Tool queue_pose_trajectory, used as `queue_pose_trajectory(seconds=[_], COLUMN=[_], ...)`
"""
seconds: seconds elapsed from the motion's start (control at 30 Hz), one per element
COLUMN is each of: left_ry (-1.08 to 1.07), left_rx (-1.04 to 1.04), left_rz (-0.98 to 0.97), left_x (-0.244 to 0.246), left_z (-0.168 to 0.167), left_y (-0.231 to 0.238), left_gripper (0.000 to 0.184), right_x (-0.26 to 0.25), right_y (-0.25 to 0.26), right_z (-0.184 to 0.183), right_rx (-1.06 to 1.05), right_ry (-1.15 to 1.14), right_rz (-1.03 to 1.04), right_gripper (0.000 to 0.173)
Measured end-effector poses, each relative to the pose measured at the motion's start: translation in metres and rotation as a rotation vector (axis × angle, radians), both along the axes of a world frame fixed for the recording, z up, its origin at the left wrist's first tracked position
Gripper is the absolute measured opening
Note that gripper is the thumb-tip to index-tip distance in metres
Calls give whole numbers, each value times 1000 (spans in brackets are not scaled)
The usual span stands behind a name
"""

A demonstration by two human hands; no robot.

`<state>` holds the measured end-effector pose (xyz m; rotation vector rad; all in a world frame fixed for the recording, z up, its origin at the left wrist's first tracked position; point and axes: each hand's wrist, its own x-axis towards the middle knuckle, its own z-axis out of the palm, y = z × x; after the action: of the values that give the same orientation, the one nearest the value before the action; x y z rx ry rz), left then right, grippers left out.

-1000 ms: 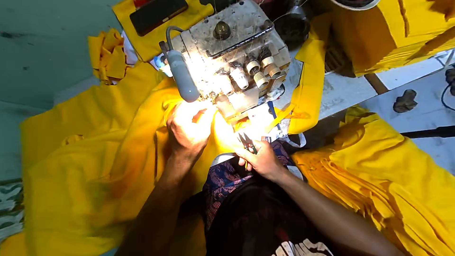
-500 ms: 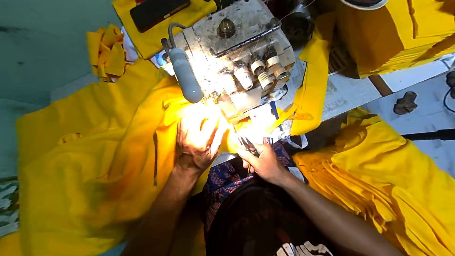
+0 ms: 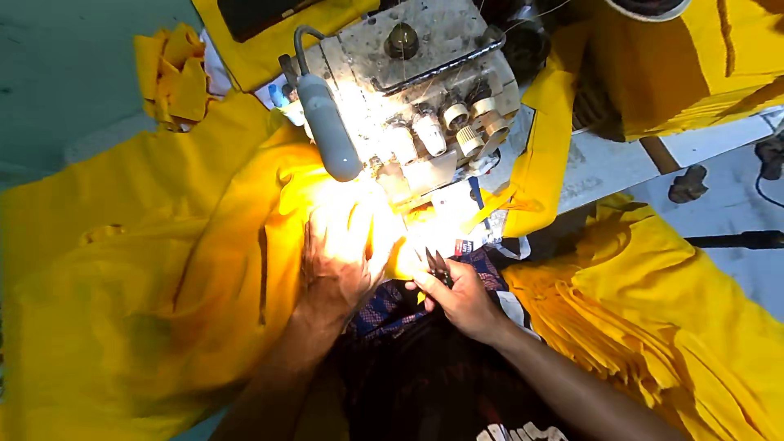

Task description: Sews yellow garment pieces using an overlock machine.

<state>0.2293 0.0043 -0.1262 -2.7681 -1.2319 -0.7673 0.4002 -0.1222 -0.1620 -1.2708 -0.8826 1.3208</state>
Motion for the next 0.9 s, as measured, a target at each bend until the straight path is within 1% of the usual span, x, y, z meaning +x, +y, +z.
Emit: queue_pose_trajectory(seconds=[0.1,0.2,0.3,0.4,0.5,0.6,0.7,0.77,0.8,0.83,0.87,0.9], left_ry=[-18,-9,-13,-4,7,8,-29,-87,-156,-270,-436,-614], left_rx=[-14,-50,-100,-126,-142,-126,-161,-254,-318,-387,-468,-573], left_rz=[-29,-54,-76,-82,-18,96,160,203,234,255,223,147], left_x=[-6,-10,-12,-15,-14,-9,-8,-15,-21,-29,-38,-48], left_z=[-2,2,9,16,20,28,42,49,51,52,54,57], left_y=[-2,1,17,42,69,93,107,116,121,125,126,124], left_gripper=[53,47,44,42,39,41,32,29,28,26,22,18], right_x=[-1,-6,-12,-16,-17,-16,-13,-10,-8,-5,-2,0], right_y=[0,2,14,40,67,86,95,99,99,98,95,91], right_z=[-3,-2,6,15,13,9,12,14,15,16,17,19], right_rx=[18,22,22,10,42,61,39,23,28,46,67,88], right_ry=[7,42,82,48,-46,-141,-253,-345,-396,-446,-497,-560], right_rz=[4,12,-5,-52,-110,-226,-265,-271,-265,-257,-249,-236], right_gripper=[17,17,17,15,15,19,17,17,19,21,25,26])
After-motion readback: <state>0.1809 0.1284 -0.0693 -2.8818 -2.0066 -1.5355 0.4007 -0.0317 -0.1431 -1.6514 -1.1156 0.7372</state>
